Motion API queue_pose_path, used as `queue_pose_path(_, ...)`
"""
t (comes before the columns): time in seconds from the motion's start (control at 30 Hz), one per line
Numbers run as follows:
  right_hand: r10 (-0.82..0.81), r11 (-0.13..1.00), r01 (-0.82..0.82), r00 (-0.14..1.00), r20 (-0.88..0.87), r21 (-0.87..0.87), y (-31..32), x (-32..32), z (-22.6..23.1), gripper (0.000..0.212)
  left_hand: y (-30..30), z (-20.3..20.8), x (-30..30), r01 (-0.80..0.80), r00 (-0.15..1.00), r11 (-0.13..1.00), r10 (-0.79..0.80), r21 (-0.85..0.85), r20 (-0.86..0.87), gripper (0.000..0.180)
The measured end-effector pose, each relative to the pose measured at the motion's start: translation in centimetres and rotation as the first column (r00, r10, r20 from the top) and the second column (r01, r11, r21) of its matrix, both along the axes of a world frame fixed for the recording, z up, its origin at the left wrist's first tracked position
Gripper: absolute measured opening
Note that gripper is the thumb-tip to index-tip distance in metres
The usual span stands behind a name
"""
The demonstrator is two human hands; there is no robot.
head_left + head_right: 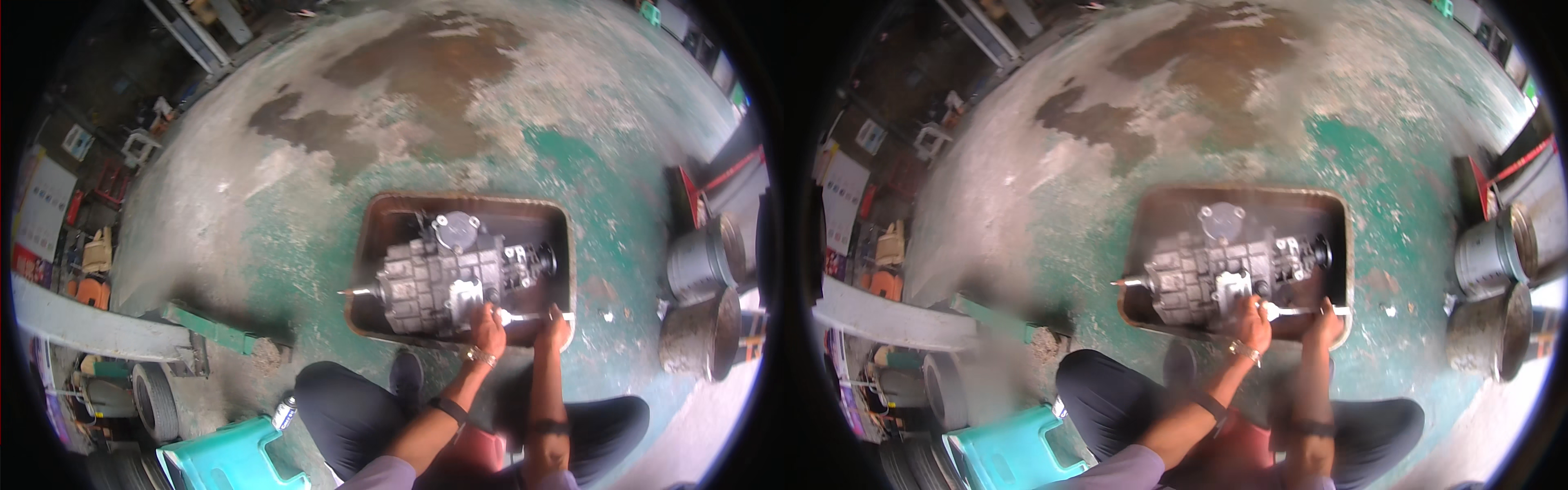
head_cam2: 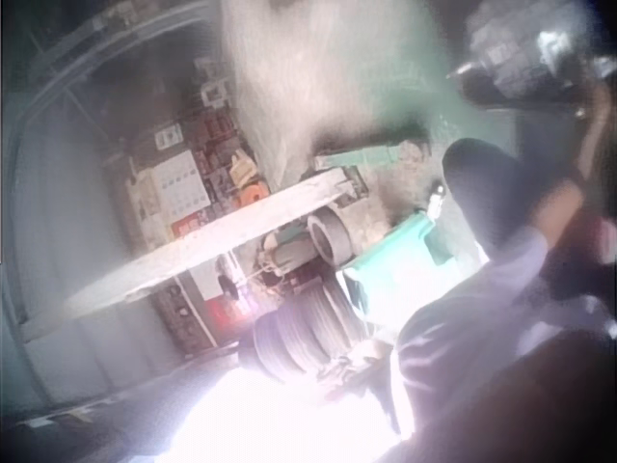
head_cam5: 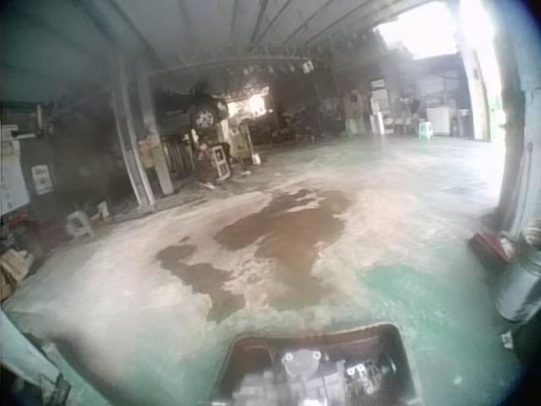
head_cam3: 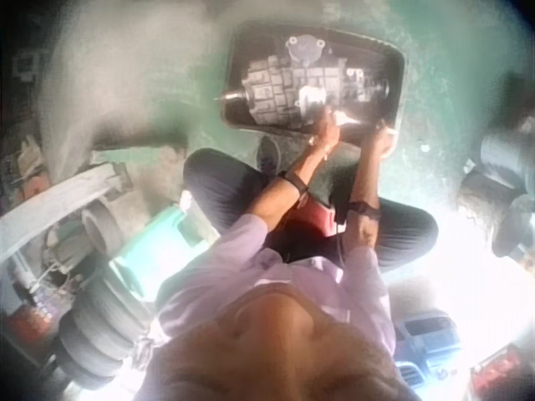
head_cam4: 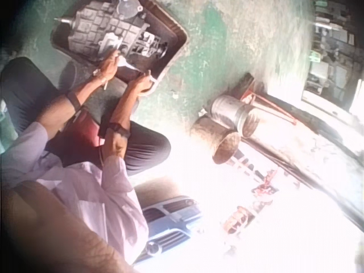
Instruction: The person sits on a small stool and uses a socket wrench to tighten bolts on a transmission casing placed in a metal tray. The person repeatedly adjusts the wrench and repositions hands to secure the bolts on the transmission.
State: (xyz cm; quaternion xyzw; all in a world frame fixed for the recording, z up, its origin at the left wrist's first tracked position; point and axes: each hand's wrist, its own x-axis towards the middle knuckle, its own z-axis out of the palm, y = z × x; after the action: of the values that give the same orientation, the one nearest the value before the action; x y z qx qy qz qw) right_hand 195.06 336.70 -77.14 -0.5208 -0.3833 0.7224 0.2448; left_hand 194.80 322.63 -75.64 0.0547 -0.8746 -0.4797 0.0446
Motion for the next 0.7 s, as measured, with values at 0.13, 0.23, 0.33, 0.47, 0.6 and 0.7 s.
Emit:
queue_pose_path(0.13,0.273,0.954,-0.28,0.959,0.078,0.106,0.8,-4.4,3.4,0.016,-0.4,-1.0,0.5,-0.02,0.997,0.999,0.017,-0.044,-0.071,0.025)
queue_pose_path(0.23,0.421,0.802,-0.497,0.864,0.277,0.333,-0.4,-8.2,6.7,0.014,-0.7,-2.2,1.0,-0.056,0.998,0.974,0.057,0.22,0.0,0.025)
queue_pose_path(0.33,0.582,0.738,-0.582,0.805,0.115,0.342,-3.0,-10.5,8.9,0.021,-0.6,-3.4,1.9,-0.122,0.992,0.925,0.11,0.36,0.053,0.024)
queue_pose_path(0.47,0.717,0.359,-0.728,0.616,0.326,0.585,-7.6,-12.9,10.0,0.025,-0.5,-4.2,3.0,-0.219,0.974,0.784,0.138,0.581,0.182,0.025)
queue_pose_path(0.6,0.682,-0.177,-0.854,0.252,0.686,0.489,-15.7,-11.7,10.4,0.017,-2.0,-3.1,4.1,-0.377,0.863,0.603,-0.046,0.703,0.502,0.026)
queue_pose_path(0.7,0.525,-0.619,-0.704,-0.043,0.85,0.347,-21.9,-6.8,10.3,0.019,-1.7,-2.0,4.9,-0.36,0.902,0.471,-0.045,0.805,0.429,0.029)
